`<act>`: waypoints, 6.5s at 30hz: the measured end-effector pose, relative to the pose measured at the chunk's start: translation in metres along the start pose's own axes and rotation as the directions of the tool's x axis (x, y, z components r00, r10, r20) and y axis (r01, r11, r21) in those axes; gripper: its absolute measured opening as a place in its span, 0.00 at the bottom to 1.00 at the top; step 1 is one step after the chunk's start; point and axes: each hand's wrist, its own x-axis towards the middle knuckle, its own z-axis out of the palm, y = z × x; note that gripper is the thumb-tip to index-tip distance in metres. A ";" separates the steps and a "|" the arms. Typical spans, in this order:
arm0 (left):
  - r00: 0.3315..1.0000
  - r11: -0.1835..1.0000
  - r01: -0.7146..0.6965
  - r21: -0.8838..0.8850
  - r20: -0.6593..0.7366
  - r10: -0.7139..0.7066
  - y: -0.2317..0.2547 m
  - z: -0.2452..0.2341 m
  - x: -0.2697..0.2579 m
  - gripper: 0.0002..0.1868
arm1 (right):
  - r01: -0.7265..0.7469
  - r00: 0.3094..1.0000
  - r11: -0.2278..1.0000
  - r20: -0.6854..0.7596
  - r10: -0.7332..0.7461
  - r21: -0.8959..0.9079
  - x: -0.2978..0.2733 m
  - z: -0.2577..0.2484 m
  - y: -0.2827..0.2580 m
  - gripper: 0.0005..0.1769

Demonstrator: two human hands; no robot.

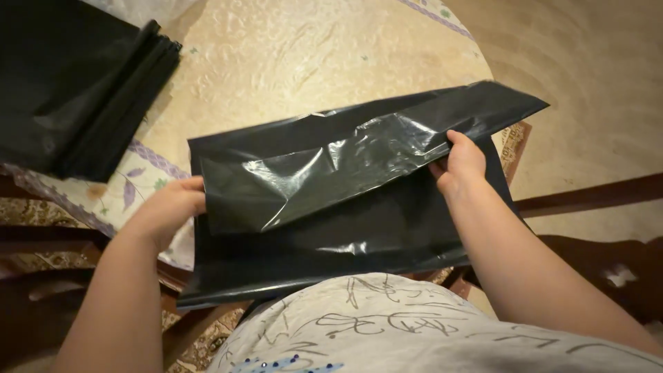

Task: The person folds multiple black plastic sheets on a round table. They smooth each sheet, fold it in half, then fold it again into a smaller rectangle, and stack the finished pieces on the left side of the table.

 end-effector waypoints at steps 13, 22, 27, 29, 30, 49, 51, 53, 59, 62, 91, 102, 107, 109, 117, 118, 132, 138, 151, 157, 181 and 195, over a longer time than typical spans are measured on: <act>0.392 0.394 -0.169 0.903 -0.305 0.868 -0.009 0.110 -0.060 0.30 | -0.302 0.947 0.938 0.058 0.316 -0.169 -0.066 -0.092 0.042 0.18; 0.735 0.146 -0.474 0.869 0.299 0.608 -0.028 0.220 -0.086 0.37 | -0.066 0.957 0.920 -0.286 -0.051 -0.387 -0.064 -0.141 0.073 0.31; 0.679 0.185 -0.499 0.847 0.249 0.691 -0.053 0.211 -0.092 0.18 | -0.416 0.905 0.909 -0.088 0.415 0.015 -0.080 -0.154 0.087 0.38; 0.657 0.211 -0.533 0.819 0.243 0.713 -0.058 0.206 -0.099 0.15 | -0.451 0.890 0.891 -0.056 0.453 0.049 -0.082 -0.148 0.082 0.42; 0.634 0.171 -0.548 0.819 0.273 0.724 -0.061 0.206 -0.104 0.16 | -0.486 0.872 0.874 -0.071 0.484 -0.009 -0.085 -0.147 0.079 0.43; 0.329 -0.073 -0.357 0.931 0.199 0.923 -0.004 0.181 -0.066 0.17 | 0.153 0.925 0.980 0.332 -0.186 0.125 -0.020 -0.037 0.014 0.61; 0.307 -0.047 -0.291 0.956 0.139 0.942 0.024 0.182 -0.040 0.15 | 0.095 0.891 0.995 0.446 -0.084 -0.003 -0.006 -0.015 -0.006 0.62; 0.412 0.029 -0.314 0.949 0.109 0.905 0.050 0.192 -0.023 0.10 | 0.126 0.905 0.973 0.424 -0.034 -0.192 0.001 -0.002 -0.013 0.59; 0.809 0.295 -0.488 0.821 0.299 0.506 0.071 0.246 -0.023 0.15 | -0.027 0.957 0.922 0.257 0.135 -0.385 -0.018 0.001 0.037 0.55; 0.803 0.405 -0.544 0.735 0.317 0.504 0.071 0.240 -0.015 0.18 | 0.047 0.965 0.880 0.249 0.082 -0.472 -0.012 0.007 0.048 0.54; 0.569 0.156 -0.662 0.733 0.357 0.741 0.028 0.224 0.014 0.05 | 0.648 0.646 -0.084 0.605 -0.465 -0.757 0.026 0.029 0.058 0.39; 0.538 0.223 -0.444 0.868 0.058 0.841 0.033 0.221 0.060 0.26 | 0.841 0.318 -0.372 0.915 -0.247 -0.393 -0.013 0.077 0.076 0.33; 0.638 0.286 -0.399 0.871 0.039 0.769 0.015 0.221 0.076 0.33 | 0.867 0.313 -0.349 0.933 -0.178 -0.357 -0.020 0.092 0.079 0.30; 0.634 0.274 -0.395 0.877 0.045 0.772 0.012 0.219 0.073 0.34 | 0.866 0.331 -0.338 0.929 -0.164 -0.368 -0.019 0.099 0.077 0.28; 0.579 0.526 -0.263 0.808 -0.304 0.757 0.060 0.180 0.130 0.30 | 0.936 0.069 -0.335 0.988 -0.137 -0.111 0.010 0.186 0.070 0.31; 0.564 0.538 -0.263 0.801 -0.325 0.760 0.065 0.175 0.140 0.31 | 0.937 0.066 -0.339 0.996 -0.063 -0.083 0.010 0.198 0.073 0.34; 0.772 0.564 0.082 0.822 -0.410 0.485 0.058 0.158 0.152 0.41 | 0.874 0.332 -0.412 0.935 0.121 -0.257 0.059 0.221 0.065 0.35; 0.743 0.578 0.225 0.784 -0.522 0.419 0.038 0.113 0.117 0.42 | 0.797 0.491 -0.396 0.871 -0.015 -0.456 0.156 0.217 0.016 0.37; 0.707 0.420 -0.148 0.895 -0.201 0.678 0.043 0.202 0.090 0.39 | 0.808 0.275 -0.476 0.936 -0.219 -0.348 0.010 0.134 0.087 0.34; 0.733 0.310 -0.352 0.883 0.055 0.678 0.004 0.220 0.055 0.39 | 0.838 0.379 -0.356 0.910 -0.165 -0.414 -0.019 0.066 0.087 0.37; 0.551 0.110 -0.470 0.876 0.193 0.812 -0.068 0.146 -0.100 0.29 | 0.977 -0.112 -0.197 0.979 -0.172 0.078 -0.084 0.015 0.076 0.33; 0.561 0.191 -0.559 0.807 0.198 0.804 -0.017 0.155 -0.086 0.06 | 0.974 0.009 -0.223 0.986 -0.165 -0.046 -0.145 0.020 0.113 0.27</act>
